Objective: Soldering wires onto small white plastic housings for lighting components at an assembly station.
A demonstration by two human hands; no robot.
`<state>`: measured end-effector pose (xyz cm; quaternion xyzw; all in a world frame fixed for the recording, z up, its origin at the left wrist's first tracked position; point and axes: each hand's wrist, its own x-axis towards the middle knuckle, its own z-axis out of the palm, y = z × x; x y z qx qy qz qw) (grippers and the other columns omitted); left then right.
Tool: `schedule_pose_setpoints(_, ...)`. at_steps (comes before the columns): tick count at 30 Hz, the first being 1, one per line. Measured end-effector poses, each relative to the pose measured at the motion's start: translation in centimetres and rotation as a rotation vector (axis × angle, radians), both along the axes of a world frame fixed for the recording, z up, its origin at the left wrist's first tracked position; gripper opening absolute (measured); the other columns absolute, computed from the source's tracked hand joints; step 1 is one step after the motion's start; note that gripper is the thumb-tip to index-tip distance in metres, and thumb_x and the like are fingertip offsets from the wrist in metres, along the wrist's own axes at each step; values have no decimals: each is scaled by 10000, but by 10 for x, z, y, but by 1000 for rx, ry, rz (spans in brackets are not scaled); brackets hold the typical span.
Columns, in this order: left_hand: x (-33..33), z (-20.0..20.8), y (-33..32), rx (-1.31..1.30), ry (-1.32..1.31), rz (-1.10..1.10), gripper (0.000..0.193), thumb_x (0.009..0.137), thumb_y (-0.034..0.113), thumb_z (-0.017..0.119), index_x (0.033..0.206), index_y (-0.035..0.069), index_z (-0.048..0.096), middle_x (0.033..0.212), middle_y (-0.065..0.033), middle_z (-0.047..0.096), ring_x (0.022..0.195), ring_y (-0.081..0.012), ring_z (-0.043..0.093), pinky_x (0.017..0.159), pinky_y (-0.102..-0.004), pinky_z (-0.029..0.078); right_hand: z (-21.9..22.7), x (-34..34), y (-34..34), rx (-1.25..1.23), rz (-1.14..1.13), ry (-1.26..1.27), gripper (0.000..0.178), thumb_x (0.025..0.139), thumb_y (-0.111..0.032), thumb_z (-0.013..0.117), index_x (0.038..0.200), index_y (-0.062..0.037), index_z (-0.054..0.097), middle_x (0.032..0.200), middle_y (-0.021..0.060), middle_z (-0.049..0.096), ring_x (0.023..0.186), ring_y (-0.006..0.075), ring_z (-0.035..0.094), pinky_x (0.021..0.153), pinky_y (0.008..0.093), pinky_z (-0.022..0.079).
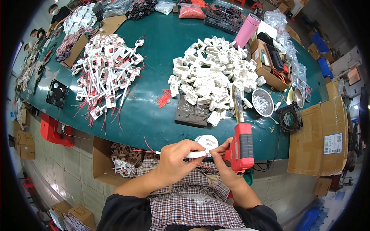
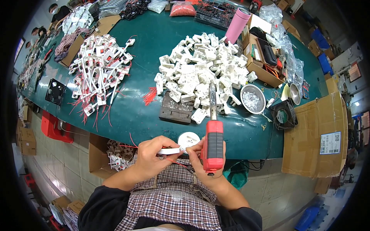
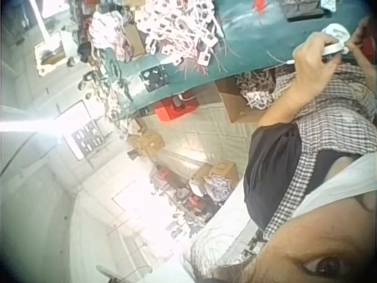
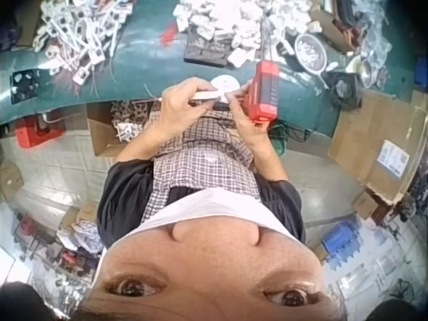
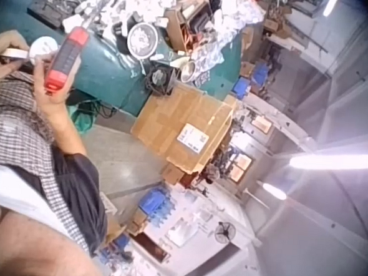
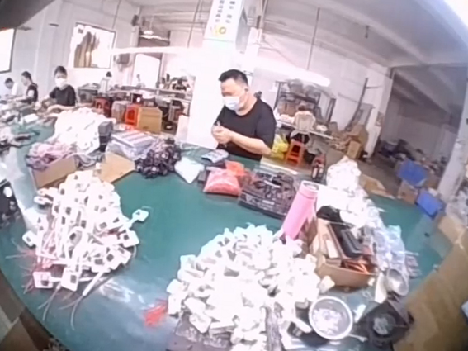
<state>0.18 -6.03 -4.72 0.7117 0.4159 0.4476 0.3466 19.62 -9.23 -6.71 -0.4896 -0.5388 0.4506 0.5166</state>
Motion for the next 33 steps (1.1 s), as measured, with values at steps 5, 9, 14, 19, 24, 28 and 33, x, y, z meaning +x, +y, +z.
schedule_pose_setpoints(5, 1, -2, -4, -5, 10, 28, 259, 733, 43, 846, 945, 41, 698, 901, -94, 732, 764, -266, 734, 638, -341, 569, 0, 1, -4, -29, -12, -7, 464, 869, 131, 698, 1208, 0, 409, 989, 124, 630, 878, 165, 705, 719, 273, 578)
schedule_pose_setpoints(9, 0, -7, 6, 43, 28, 127, 213, 754, 20, 854, 881, 33, 683, 811, -73, 713, 663, -166, 687, 576, -282, 516, 16, 4, 0, -61, -27, -112, 478, 904, 83, 688, 1296, 6, 426, 987, 82, 633, 916, 164, 681, 811, 325, 560)
schedule_pose_setpoints(14, 3, -11, 8, -119, 18, 225, 210, 761, 38, 830, 894, 46, 667, 834, -89, 711, 694, -239, 698, 606, -326, 530, 41, 16, -15, -117, -56, 49, 441, 958, -105, 687, 1315, -43, 437, 1073, 81, 565, 964, 209, 660, 918, 377, 518)
schedule_pose_setpoints(19, 13, -27, 8, -137, 0, 234, 193, 760, 26, 802, 885, 51, 657, 845, -75, 707, 701, -229, 698, 622, -328, 529, 55, 40, -39, -198, 17, 22, 659, 901, -392, 761, 1354, -39, 438, 1164, 111, 514, 972, 260, 660, 916, 446, 537)
schedule_pose_setpoints(24, 20, -34, 5, -95, 31, 181, 217, 787, -6, 822, 905, 8, 640, 860, -76, 679, 718, -144, 661, 630, -271, 521, 59, 56, -67, -275, 124, 26, 442, 943, -212, 645, 1277, 28, 485, 900, 64, 587, 805, 176, 565, 838, 390, 490)
schedule_pose_setpoints(28, 28, -39, 6, -73, 18, 213, 219, 749, -2, 797, 885, 36, 629, 841, -80, 684, 731, -224, 675, 644, -327, 523, 57, 61, -90, -419, -19, -158, 228, 876, -56, 687, 1079, 2, 602, 861, 68, 624, 793, 190, 608, 733, 347, 510)
schedule_pose_setpoints(33, 30, -42, 8, -9, 58, 209, 216, 766, -3, 809, 875, 27, 625, 828, -70, 670, 704, -198, 662, 627, -309, 513, 50, 69, -103, -457, -10, -322, 236, 814, -20, 721, 1040, -2, 657, 913, 111, 673, 753, 228, 654, 700, 346, 521)
